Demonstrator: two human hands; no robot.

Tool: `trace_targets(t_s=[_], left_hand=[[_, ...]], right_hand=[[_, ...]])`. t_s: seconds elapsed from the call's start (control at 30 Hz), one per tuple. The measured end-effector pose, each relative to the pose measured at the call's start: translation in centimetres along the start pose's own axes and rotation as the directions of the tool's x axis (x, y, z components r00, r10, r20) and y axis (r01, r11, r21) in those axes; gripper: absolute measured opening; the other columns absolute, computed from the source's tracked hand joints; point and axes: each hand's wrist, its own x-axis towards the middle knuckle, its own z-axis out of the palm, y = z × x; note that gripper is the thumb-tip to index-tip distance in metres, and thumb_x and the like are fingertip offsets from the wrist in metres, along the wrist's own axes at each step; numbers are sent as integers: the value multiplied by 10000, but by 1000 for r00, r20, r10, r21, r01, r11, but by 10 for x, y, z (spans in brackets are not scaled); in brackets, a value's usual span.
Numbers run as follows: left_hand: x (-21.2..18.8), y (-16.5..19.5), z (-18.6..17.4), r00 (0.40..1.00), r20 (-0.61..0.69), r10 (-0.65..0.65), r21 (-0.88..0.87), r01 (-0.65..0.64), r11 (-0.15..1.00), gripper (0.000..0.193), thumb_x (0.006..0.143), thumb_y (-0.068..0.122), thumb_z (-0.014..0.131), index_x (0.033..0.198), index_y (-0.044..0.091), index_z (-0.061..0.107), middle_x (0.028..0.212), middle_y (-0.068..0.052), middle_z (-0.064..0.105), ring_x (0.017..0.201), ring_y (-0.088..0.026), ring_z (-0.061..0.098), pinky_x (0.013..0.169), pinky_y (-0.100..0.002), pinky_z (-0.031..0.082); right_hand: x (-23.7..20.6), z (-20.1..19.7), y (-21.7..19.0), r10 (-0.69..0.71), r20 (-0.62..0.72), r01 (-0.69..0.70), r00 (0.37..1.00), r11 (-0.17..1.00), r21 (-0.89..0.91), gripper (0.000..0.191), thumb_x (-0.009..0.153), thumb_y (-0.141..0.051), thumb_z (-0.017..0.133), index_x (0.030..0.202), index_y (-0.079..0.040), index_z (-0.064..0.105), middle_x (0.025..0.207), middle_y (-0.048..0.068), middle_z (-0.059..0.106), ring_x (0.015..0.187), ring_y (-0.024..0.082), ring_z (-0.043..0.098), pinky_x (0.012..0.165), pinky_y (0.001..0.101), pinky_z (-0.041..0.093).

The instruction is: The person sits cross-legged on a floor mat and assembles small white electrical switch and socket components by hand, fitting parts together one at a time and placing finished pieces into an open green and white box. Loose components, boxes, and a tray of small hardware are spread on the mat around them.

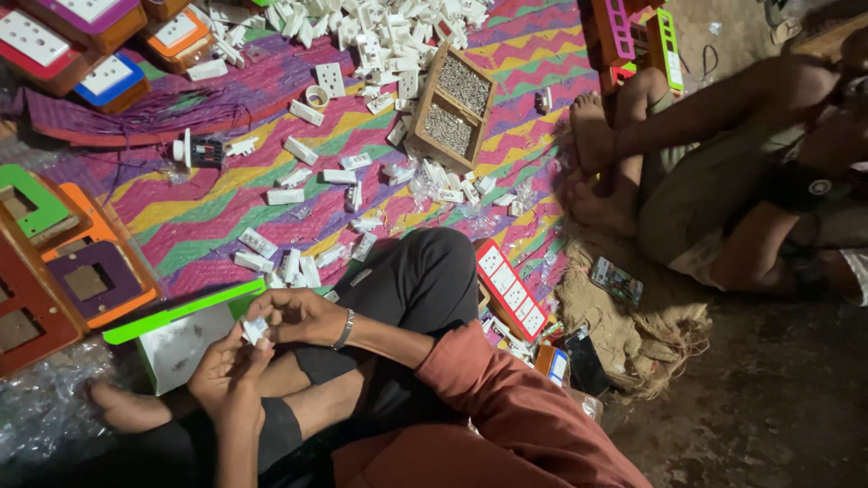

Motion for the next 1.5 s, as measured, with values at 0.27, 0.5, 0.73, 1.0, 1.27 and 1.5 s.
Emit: trace_targets(t_s=[0.27,0.5,0.73,1.0,1.27,1.5], left_hand=[[5,5,5,998,35,47,12,-47,999,375,937,-103,723,1297,-103,621,1115,-167,691,930,-163,667,823,-294,574],[10,23,9,998,53,-26,52,24,998,356,963,-45,649,1313,-86,600,1182,-170,706,970,-174,702,804,-293,590],[5,11,10,984,167,62,165,-90,982,311,954,-25,672,1246,-86,584,1065,-118,687,891,-165,700,800,-275,571],[4,21,6,991,126,44,149,-63,987,304,973,-40,664,1267,-86,598,1111,-136,700,933,-142,664,837,-264,544],[5,26,12,988,145,48,214,-79,974,327,976,-51,639,1297,-94,590,1162,-151,691,1000,-144,658,855,-257,534],[4,24,8,988,157,-3,188,-27,982,317,973,-33,654,1277,-75,575,1072,-132,689,926,-164,681,823,-280,561]], right_hand=[[3,2,-3,-25,44,21,999,996,85,397,960,83,674,1340,3,593,1191,43,681,1096,97,651,963,284,533],[3,0,-6,-44,-5,43,999,997,-61,427,928,50,721,1336,20,599,1177,43,688,1016,102,667,907,287,564],[5,-4,-9,-90,-200,-31,976,847,-530,230,890,-18,768,1113,15,721,940,27,713,873,86,659,789,272,565],[6,-1,-10,-4,-39,-3,999,984,-180,401,864,7,766,1241,4,631,1037,-6,657,940,61,629,836,255,550],[2,4,-9,-50,-168,-24,985,911,-412,364,843,-8,791,1181,24,660,994,23,692,892,66,640,802,248,558],[3,0,-5,-67,-133,34,989,970,-241,263,923,-72,732,1165,1,660,1014,-8,686,952,39,652,838,246,559]])
